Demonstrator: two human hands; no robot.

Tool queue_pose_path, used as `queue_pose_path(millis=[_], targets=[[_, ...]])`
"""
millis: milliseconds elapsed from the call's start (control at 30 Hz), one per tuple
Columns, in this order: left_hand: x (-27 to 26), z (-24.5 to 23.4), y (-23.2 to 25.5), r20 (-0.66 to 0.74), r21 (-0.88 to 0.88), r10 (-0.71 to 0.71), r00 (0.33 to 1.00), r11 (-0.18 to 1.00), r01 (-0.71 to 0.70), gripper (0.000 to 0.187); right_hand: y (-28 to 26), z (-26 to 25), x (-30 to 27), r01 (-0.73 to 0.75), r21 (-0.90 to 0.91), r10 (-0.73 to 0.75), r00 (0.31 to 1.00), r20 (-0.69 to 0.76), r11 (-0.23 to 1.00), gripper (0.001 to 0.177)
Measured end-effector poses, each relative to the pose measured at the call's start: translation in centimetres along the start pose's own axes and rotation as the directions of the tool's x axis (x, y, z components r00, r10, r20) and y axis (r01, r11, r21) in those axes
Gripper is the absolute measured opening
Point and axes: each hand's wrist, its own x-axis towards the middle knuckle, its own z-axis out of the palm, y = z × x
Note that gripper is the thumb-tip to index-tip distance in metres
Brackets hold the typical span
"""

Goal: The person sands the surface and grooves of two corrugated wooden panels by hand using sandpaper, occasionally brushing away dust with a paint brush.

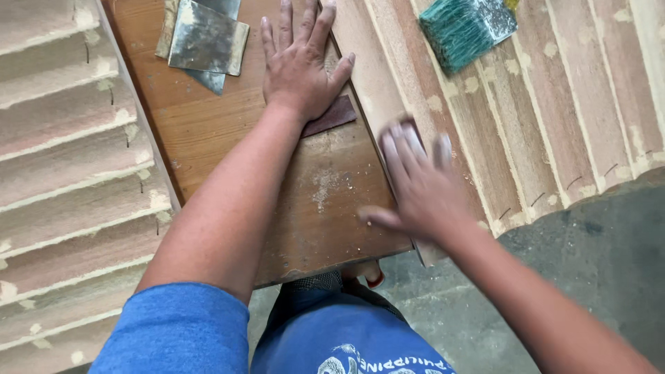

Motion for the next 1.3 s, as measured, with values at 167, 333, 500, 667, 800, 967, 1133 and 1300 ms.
queue_pose_path(millis=[167,333,500,667,800,967,1133,1300], targets=[[-0.1,-0.6,0.1,0.034,-0.006,0.009,0.999,1.000,-0.009,0.075,0.6,-1.9,3.6,-0.016,0.067,0.013,0.999,0.050,0.998,0.131],[-0.2,-0.6,0.3,0.032,-0.021,-0.001,0.999,1.000,0.002,0.076,-0.6,1.7,-6.6,0.018,-0.194,-0.017,1.000,0.006,0.981,0.146],[0.1,-1.1,0.0,0.000,0.001,0.025,1.000,1.000,-0.025,0.074,0.5,-1.2,3.1,-0.013,0.082,0.009,0.998,0.059,0.997,0.131],[0.1,-0.7,-0.2,0.012,-0.005,0.014,1.000,1.000,-0.014,0.076,0.9,-0.5,0.3,0.032,-0.341,-0.073,0.991,-0.110,0.940,0.138],[0.0,-1.0,0.2,0.036,-0.011,-0.019,0.999,1.000,0.020,0.078,-0.6,1.4,-6.7,0.044,-0.160,-0.047,0.999,-0.019,0.986,0.143],[-0.1,-1.0,0.5,0.075,-0.002,-0.029,0.997,1.000,0.029,0.076,0.8,-1.7,4.1,-0.022,0.125,0.009,0.994,0.106,0.992,0.133],[-0.2,-1.1,0.5,0.070,-0.029,-0.003,0.998,1.000,0.005,0.077,-0.1,-1.0,-1.2,-0.007,-0.175,0.013,0.999,0.035,0.985,0.150],[0.4,-2.2,0.0,0.078,0.020,-0.025,0.997,1.000,0.023,0.076,-0.9,1.4,-6.2,0.021,-0.040,-0.021,1.000,0.003,0.999,0.149]])
